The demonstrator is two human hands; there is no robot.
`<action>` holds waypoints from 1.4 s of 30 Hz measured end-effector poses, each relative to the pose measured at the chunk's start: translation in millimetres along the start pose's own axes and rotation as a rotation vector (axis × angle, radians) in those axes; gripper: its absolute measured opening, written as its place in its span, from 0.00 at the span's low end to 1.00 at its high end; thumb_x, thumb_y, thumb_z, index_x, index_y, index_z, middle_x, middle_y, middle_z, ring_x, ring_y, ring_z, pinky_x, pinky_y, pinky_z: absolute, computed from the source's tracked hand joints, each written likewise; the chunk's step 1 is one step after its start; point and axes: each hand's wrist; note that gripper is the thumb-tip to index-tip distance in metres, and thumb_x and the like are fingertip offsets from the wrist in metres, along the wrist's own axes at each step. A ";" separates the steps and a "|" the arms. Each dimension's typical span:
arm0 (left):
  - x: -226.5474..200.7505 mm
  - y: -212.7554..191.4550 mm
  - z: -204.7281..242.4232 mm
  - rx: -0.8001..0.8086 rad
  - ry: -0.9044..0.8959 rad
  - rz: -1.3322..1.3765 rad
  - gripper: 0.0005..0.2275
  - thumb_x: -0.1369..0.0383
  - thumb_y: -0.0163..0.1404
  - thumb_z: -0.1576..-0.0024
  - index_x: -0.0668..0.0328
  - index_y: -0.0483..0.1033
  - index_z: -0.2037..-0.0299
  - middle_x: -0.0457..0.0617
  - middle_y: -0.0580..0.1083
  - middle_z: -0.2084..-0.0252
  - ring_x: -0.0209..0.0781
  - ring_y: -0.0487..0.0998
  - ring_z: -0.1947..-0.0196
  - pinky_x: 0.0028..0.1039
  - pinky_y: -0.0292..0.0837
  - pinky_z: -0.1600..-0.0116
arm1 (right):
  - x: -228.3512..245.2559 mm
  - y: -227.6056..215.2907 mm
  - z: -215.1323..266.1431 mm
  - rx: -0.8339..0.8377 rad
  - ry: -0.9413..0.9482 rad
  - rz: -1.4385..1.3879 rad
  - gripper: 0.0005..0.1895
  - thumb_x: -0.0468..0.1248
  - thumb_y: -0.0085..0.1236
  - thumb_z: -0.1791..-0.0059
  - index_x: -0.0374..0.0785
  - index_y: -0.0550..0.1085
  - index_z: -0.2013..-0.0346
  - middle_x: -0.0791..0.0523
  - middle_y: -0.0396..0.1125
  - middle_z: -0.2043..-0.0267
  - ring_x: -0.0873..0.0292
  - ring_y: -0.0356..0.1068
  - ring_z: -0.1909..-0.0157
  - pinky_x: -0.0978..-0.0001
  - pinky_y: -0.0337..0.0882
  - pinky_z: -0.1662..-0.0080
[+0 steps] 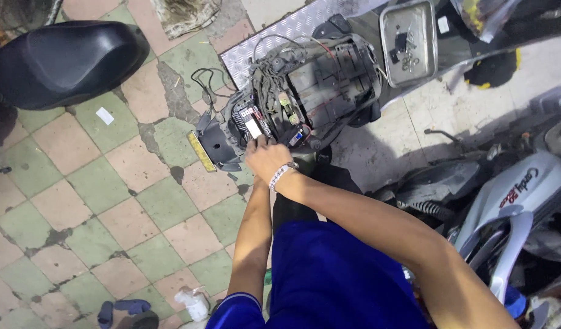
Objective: The person uses a screwdriver to work on the exposed wiring and battery area of a scooter. They repeatedly tighten and loosen screws on the battery terminals and surrounding components while standing in a cluttered workshop.
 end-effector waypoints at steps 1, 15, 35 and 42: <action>1.7 -0.1 -0.8 0.007 0.001 -0.004 0.22 0.50 0.48 0.43 0.63 0.83 0.75 0.59 0.77 0.78 0.58 0.83 0.66 0.45 0.77 0.55 | -5.3 -38.7 1.7 0.004 0.014 0.000 0.14 0.40 0.49 0.53 0.35 0.73 0.58 0.48 0.63 0.70 0.46 0.70 0.77 0.49 0.68 0.79; -85.1 2.9 40.7 0.737 -0.383 1.663 0.03 0.73 0.49 0.44 0.63 0.69 0.65 0.42 0.55 0.78 0.30 0.56 0.82 0.12 0.46 0.81 | -238.7 -116.1 182.3 -0.510 1.156 -1.248 0.15 0.32 0.61 0.46 0.25 0.74 0.47 0.40 0.71 0.50 0.54 0.69 0.48 0.60 0.70 0.44; -437.6 388.7 -50.1 0.842 -0.727 0.760 0.29 0.57 0.48 0.44 0.70 0.68 0.36 0.65 0.68 0.34 0.55 0.70 0.35 0.40 0.71 0.36 | -453.1 -12.1 246.1 0.229 1.769 -1.176 0.15 0.39 0.70 0.53 0.36 0.79 0.55 0.47 0.72 0.65 0.50 0.75 0.66 0.57 0.74 0.64; -357.3 359.3 -9.0 0.789 -0.629 0.710 0.25 0.59 0.51 0.42 0.67 0.70 0.38 0.63 0.72 0.40 0.53 0.77 0.42 0.44 0.75 0.40 | -459.5 -9.4 230.2 0.505 1.640 -1.047 0.15 0.45 0.66 0.53 0.34 0.79 0.66 0.50 0.72 0.77 0.55 0.73 0.80 0.64 0.74 0.71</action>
Point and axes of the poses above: each hand's wrist, its own z-axis away from the middle knuckle, its own y-axis out of the palm, x = y × z
